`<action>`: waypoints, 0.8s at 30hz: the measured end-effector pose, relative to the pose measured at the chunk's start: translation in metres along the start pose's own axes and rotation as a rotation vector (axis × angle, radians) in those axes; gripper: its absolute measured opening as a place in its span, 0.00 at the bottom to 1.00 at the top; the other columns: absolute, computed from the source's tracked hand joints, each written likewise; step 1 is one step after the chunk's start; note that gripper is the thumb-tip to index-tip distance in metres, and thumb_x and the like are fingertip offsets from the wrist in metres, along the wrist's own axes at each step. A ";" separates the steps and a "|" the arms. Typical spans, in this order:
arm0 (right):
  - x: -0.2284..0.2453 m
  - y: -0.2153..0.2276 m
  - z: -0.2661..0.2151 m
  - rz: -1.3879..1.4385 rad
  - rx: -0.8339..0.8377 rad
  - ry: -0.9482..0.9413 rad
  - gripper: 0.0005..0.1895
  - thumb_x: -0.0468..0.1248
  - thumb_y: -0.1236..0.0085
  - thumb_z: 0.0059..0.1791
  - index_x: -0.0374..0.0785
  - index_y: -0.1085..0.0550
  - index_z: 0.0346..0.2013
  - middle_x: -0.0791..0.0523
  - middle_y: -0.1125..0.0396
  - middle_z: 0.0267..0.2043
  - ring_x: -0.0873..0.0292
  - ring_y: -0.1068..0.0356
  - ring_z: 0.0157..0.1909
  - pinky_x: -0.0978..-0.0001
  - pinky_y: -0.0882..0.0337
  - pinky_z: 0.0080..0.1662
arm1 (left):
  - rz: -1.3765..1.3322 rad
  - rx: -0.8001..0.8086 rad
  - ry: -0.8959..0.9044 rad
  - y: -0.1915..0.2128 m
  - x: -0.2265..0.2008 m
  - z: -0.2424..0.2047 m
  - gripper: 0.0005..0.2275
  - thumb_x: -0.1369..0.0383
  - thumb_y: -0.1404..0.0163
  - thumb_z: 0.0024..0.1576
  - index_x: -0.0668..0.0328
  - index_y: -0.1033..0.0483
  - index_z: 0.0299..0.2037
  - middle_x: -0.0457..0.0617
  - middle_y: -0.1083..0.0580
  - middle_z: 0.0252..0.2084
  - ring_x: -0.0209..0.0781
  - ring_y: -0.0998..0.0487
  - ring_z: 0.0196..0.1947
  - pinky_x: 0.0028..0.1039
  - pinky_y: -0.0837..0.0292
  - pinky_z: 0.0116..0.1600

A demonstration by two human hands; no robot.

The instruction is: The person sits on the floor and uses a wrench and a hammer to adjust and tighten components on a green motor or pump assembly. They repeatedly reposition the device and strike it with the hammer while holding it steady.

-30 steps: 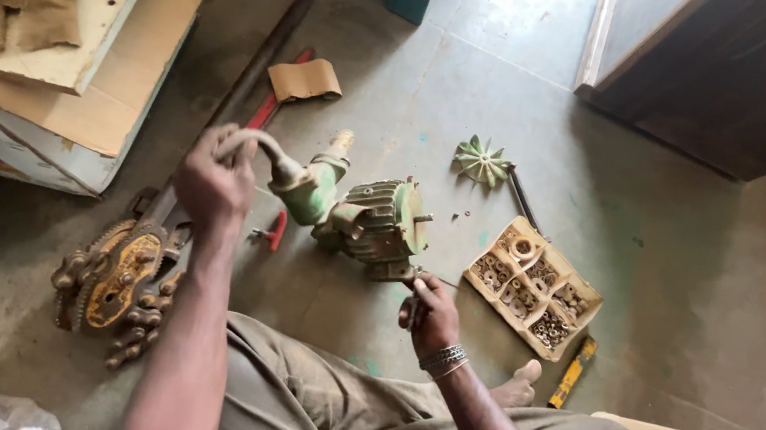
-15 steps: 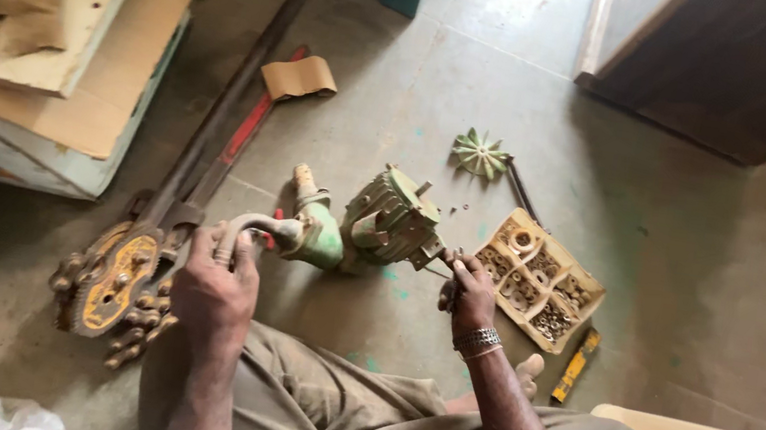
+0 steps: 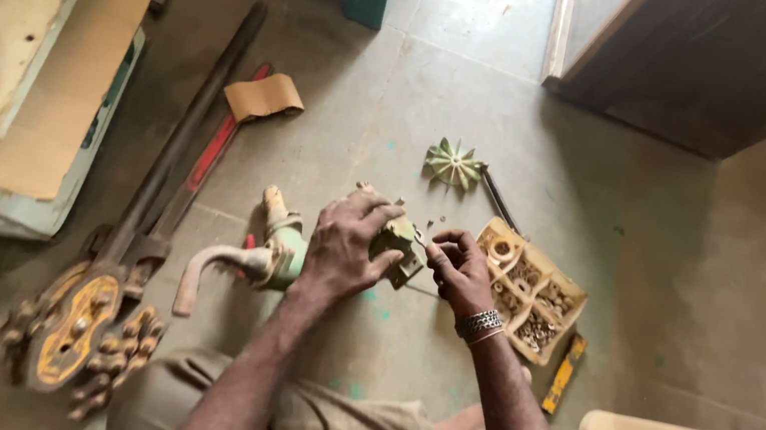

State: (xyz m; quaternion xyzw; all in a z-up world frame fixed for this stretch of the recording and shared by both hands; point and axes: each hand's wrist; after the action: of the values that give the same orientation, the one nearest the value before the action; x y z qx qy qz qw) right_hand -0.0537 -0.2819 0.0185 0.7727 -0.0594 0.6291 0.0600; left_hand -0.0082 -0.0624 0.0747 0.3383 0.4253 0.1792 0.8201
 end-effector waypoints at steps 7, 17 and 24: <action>-0.030 0.012 0.032 0.491 -0.016 -0.124 0.11 0.32 0.43 0.51 0.32 0.26 0.47 0.56 0.31 0.33 0.66 0.35 0.26 0.76 0.35 0.25 | 0.024 -0.072 0.198 -0.042 0.036 0.002 0.29 0.64 0.29 0.35 0.52 0.22 0.51 0.60 0.30 0.60 0.68 0.35 0.65 0.53 0.43 0.65; -0.027 0.003 0.015 0.472 -0.010 0.153 0.17 0.28 0.45 0.52 0.27 0.28 0.56 0.52 0.29 0.42 0.58 0.25 0.42 0.67 0.24 0.46 | -0.177 0.099 0.165 -0.041 0.063 0.004 0.27 0.73 0.32 0.37 0.49 0.20 0.51 0.62 0.34 0.68 0.62 0.33 0.67 0.40 0.35 0.69; -0.014 0.004 -0.008 0.373 0.021 0.268 0.05 0.31 0.44 0.54 0.34 0.29 0.43 0.55 0.30 0.35 0.59 0.27 0.37 0.67 0.25 0.41 | -0.216 0.247 -0.057 -0.025 0.061 0.015 0.26 0.68 0.30 0.38 0.46 0.21 0.49 0.53 0.32 0.68 0.54 0.31 0.67 0.41 0.34 0.69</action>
State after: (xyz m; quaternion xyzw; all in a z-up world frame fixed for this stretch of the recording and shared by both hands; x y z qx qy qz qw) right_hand -0.0650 -0.2841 0.0062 0.6587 -0.1860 0.7268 -0.0580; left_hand 0.0390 -0.0506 0.0274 0.3939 0.4547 0.0268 0.7984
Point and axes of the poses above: each hand's wrist, its own z-axis towards the middle knuckle, its own y-axis out of the back of the hand, x = y × z
